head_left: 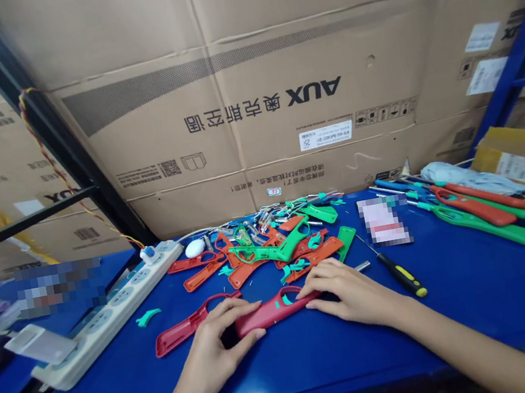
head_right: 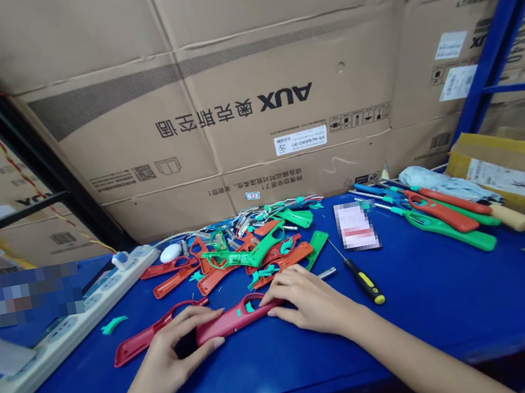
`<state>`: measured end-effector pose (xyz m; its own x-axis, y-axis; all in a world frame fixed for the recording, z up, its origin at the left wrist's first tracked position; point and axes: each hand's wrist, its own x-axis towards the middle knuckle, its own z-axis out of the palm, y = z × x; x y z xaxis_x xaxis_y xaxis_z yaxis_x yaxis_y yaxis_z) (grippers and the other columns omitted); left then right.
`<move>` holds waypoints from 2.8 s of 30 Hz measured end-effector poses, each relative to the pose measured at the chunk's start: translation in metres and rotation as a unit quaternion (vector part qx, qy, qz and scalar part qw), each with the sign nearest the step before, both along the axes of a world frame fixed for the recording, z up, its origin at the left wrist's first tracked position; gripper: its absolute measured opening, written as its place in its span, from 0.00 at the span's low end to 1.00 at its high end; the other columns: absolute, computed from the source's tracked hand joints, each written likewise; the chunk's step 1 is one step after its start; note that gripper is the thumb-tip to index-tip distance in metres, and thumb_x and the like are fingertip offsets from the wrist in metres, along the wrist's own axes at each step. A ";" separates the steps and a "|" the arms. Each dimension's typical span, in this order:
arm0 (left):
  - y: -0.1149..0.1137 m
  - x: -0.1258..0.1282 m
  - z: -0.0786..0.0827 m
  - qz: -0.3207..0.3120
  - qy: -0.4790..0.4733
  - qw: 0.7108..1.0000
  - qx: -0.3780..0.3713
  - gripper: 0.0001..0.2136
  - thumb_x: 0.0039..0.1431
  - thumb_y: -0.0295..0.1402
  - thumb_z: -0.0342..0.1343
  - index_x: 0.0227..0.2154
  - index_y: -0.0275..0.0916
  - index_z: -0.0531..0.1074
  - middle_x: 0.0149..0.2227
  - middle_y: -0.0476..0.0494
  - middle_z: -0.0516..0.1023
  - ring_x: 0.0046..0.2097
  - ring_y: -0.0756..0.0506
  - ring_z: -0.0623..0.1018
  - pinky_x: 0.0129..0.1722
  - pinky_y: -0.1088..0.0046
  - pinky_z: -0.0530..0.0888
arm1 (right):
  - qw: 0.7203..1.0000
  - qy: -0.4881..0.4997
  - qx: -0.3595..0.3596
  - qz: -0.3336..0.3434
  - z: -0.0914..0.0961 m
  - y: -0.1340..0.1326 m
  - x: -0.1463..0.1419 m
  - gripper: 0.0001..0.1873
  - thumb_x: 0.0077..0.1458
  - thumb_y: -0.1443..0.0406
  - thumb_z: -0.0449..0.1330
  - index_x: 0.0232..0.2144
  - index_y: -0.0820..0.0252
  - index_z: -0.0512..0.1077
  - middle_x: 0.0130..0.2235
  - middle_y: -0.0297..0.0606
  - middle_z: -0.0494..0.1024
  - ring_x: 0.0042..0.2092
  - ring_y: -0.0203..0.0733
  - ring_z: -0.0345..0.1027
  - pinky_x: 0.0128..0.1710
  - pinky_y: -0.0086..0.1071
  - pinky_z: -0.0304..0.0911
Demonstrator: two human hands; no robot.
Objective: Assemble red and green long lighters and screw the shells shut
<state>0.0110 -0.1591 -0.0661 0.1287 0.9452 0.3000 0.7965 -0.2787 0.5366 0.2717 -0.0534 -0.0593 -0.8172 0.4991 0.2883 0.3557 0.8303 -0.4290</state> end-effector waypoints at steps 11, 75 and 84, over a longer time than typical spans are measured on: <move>-0.008 -0.002 -0.002 0.007 0.095 0.994 0.059 0.15 0.57 0.41 0.58 0.47 0.49 0.74 0.45 0.46 0.77 0.47 0.43 0.77 0.48 0.66 0.74 | 1.000 0.023 -0.003 0.006 -0.001 -0.004 -0.001 0.09 0.61 0.62 0.56 0.42 0.52 0.74 0.41 0.36 0.75 0.45 0.40 0.66 0.48 0.36 0.59; -0.013 0.000 0.002 -0.003 0.085 0.995 0.046 0.14 0.60 0.38 0.54 0.48 0.47 0.73 0.48 0.46 0.75 0.48 0.45 0.77 0.48 0.71 0.74 | 0.998 0.051 -0.023 0.000 -0.012 -0.012 -0.006 0.06 0.61 0.63 0.55 0.39 0.52 0.72 0.44 0.37 0.67 0.45 0.39 0.66 0.48 0.35 0.62; -0.015 -0.001 0.007 -0.025 0.200 0.976 0.076 0.16 0.63 0.38 0.51 0.52 0.46 0.70 0.47 0.42 0.74 0.49 0.43 0.74 0.51 0.59 0.72 | 0.999 0.046 -0.018 0.007 -0.008 -0.010 -0.008 0.06 0.61 0.64 0.54 0.40 0.53 0.71 0.42 0.37 0.70 0.45 0.39 0.66 0.48 0.35 0.62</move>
